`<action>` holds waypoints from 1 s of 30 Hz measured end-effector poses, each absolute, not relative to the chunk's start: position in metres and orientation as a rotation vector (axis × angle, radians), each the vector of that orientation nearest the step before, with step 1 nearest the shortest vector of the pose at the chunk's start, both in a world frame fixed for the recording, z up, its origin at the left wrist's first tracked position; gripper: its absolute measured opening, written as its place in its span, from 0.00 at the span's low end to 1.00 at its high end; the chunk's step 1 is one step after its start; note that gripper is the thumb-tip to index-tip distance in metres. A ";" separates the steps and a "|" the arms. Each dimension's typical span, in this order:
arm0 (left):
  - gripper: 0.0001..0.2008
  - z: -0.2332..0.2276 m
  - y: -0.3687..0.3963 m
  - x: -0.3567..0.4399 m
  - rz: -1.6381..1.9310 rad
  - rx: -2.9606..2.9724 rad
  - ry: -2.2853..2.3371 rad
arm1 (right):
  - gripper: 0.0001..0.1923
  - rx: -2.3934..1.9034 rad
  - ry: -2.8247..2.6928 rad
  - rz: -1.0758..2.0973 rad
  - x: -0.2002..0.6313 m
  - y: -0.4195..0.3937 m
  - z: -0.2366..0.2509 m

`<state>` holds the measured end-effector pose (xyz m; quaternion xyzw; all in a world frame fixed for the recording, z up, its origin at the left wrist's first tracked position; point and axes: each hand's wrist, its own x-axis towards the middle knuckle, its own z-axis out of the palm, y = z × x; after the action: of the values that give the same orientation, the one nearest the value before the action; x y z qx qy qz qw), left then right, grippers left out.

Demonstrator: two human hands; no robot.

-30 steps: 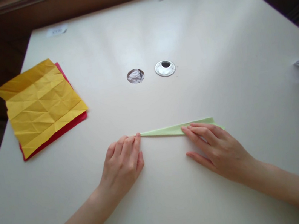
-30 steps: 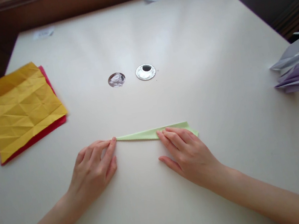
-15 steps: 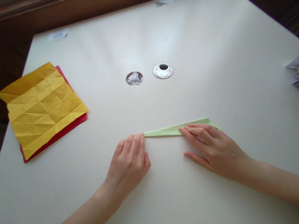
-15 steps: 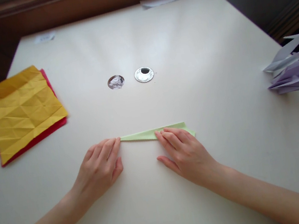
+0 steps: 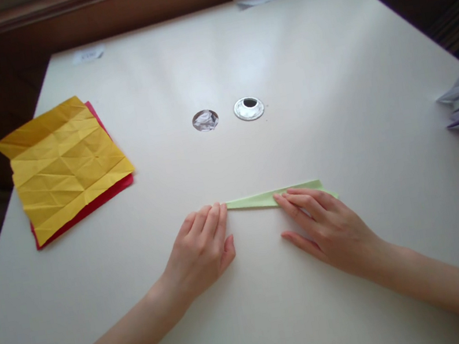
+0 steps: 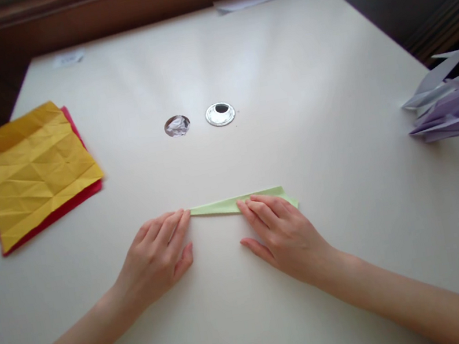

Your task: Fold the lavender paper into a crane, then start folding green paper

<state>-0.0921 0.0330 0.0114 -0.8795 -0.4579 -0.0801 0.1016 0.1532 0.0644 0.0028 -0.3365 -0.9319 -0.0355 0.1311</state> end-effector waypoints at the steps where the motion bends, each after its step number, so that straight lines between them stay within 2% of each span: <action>1: 0.19 0.012 0.035 -0.092 -0.244 -2.592 -1.349 | 0.27 -0.976 -2.704 -0.101 0.153 0.064 0.003; 6: 0.14 0.011 0.050 -0.091 -0.261 -2.566 -1.295 | 0.27 -0.978 -2.703 -0.092 0.153 0.064 0.003; 9: 0.11 0.009 0.058 -0.090 -0.412 -2.623 -1.330 | 0.28 -0.993 -2.708 -0.076 0.154 0.063 0.003; 14: 0.12 0.005 0.061 -0.089 -0.724 -2.816 -1.475 | 0.27 -0.994 -2.712 -0.081 0.154 0.063 0.004; 17: 0.11 0.004 0.062 -0.090 -0.779 -2.851 -1.482 | 0.26 -0.995 -2.711 -0.074 0.153 0.063 0.003; 20: 0.10 0.006 0.061 -0.090 -0.671 -2.822 -1.339 | 0.27 -0.994 -2.711 -0.063 0.153 0.064 0.003; 25: 0.12 0.011 0.049 -0.080 -0.256 -2.595 -1.096 | 0.27 -1.011 -2.699 -0.045 0.154 0.063 0.003; 30: 0.23 0.014 0.037 -0.064 -0.067 -2.510 -1.222 | 0.27 -1.026 -2.696 -0.023 0.154 0.062 0.005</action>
<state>-0.0641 0.0367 0.0141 -0.8852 -0.4311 -0.0237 0.1735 0.1538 0.0621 0.0046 -0.3527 -0.9269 -0.0080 0.1279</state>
